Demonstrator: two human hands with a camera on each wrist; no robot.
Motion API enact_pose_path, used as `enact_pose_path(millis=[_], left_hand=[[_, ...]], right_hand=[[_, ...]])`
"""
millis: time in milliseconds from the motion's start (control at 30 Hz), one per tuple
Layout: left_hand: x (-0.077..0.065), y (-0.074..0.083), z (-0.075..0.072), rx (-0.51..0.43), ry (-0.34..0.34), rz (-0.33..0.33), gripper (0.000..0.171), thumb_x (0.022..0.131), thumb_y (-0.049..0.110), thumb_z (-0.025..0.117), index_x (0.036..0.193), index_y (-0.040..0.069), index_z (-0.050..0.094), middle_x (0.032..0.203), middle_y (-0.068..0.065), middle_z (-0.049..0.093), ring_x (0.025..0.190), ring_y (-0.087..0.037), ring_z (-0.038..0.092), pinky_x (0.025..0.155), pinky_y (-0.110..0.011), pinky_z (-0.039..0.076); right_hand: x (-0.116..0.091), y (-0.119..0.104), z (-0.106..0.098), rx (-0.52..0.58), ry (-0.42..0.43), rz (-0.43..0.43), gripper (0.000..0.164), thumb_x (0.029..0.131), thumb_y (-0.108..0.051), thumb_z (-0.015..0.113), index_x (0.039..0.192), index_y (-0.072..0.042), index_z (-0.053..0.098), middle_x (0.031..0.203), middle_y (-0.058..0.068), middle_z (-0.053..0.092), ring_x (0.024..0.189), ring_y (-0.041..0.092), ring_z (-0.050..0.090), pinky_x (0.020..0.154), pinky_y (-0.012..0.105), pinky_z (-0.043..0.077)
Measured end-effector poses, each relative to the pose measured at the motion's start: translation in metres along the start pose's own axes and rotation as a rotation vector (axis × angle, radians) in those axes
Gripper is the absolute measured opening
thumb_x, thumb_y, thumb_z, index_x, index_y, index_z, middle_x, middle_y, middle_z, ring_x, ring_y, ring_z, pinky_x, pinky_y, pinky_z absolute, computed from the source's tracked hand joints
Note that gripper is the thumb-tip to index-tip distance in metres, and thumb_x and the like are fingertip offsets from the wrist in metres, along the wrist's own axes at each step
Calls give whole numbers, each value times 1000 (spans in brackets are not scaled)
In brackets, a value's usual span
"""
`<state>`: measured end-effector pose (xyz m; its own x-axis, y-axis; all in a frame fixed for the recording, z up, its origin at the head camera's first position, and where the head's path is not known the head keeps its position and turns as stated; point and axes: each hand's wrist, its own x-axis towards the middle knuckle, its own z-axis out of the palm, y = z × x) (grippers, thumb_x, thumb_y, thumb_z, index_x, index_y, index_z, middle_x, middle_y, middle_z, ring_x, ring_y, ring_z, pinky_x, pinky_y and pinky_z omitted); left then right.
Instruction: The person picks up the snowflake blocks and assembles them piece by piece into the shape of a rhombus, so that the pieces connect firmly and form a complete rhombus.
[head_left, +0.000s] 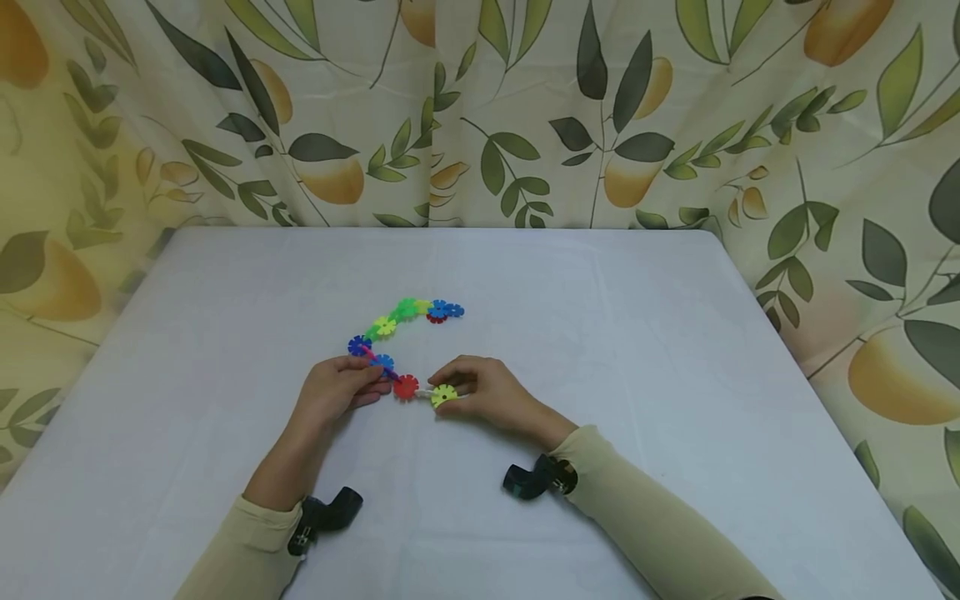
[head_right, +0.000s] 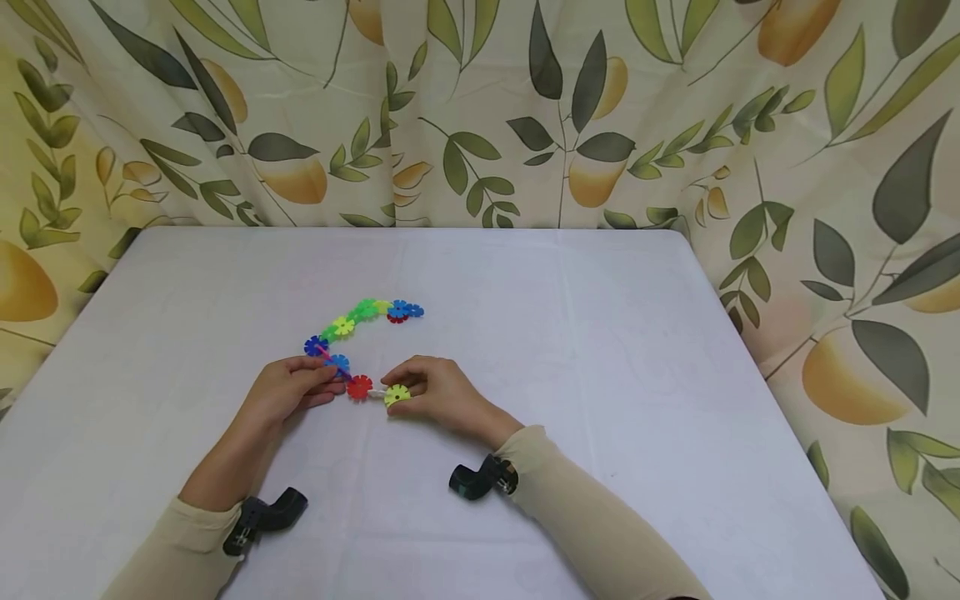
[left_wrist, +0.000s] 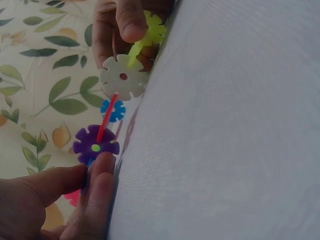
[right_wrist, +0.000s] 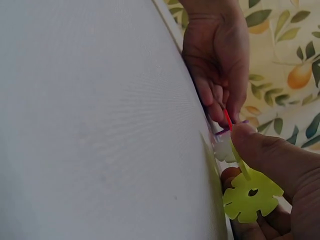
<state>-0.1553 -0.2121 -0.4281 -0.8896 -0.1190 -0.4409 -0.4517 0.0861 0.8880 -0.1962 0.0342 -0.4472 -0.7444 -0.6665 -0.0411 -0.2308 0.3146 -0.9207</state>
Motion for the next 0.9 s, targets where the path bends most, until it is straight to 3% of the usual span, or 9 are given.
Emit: enact_pose_path(millis=[533,900], left_hand=[[1,-3,1,-4,-13,32,36,97,11,62,123,-13,55,94,-14,75,79,-13,74,71,-23,58],[0,-2,2,2,-2,30,37,95,11,64,122,-12,55,100,-17,73,79,-12,73,72,-23,58]], right_hand=[[5,-2,2,-98,110,-44,7,86,-17,77,93,-17,77,95,-7,71,77,8,66,72,24,53],[13,-1,8,-86,105,-91,4,87,-16,76,91,-15,77,95,-7,71,87,8,63,75,23,53]])
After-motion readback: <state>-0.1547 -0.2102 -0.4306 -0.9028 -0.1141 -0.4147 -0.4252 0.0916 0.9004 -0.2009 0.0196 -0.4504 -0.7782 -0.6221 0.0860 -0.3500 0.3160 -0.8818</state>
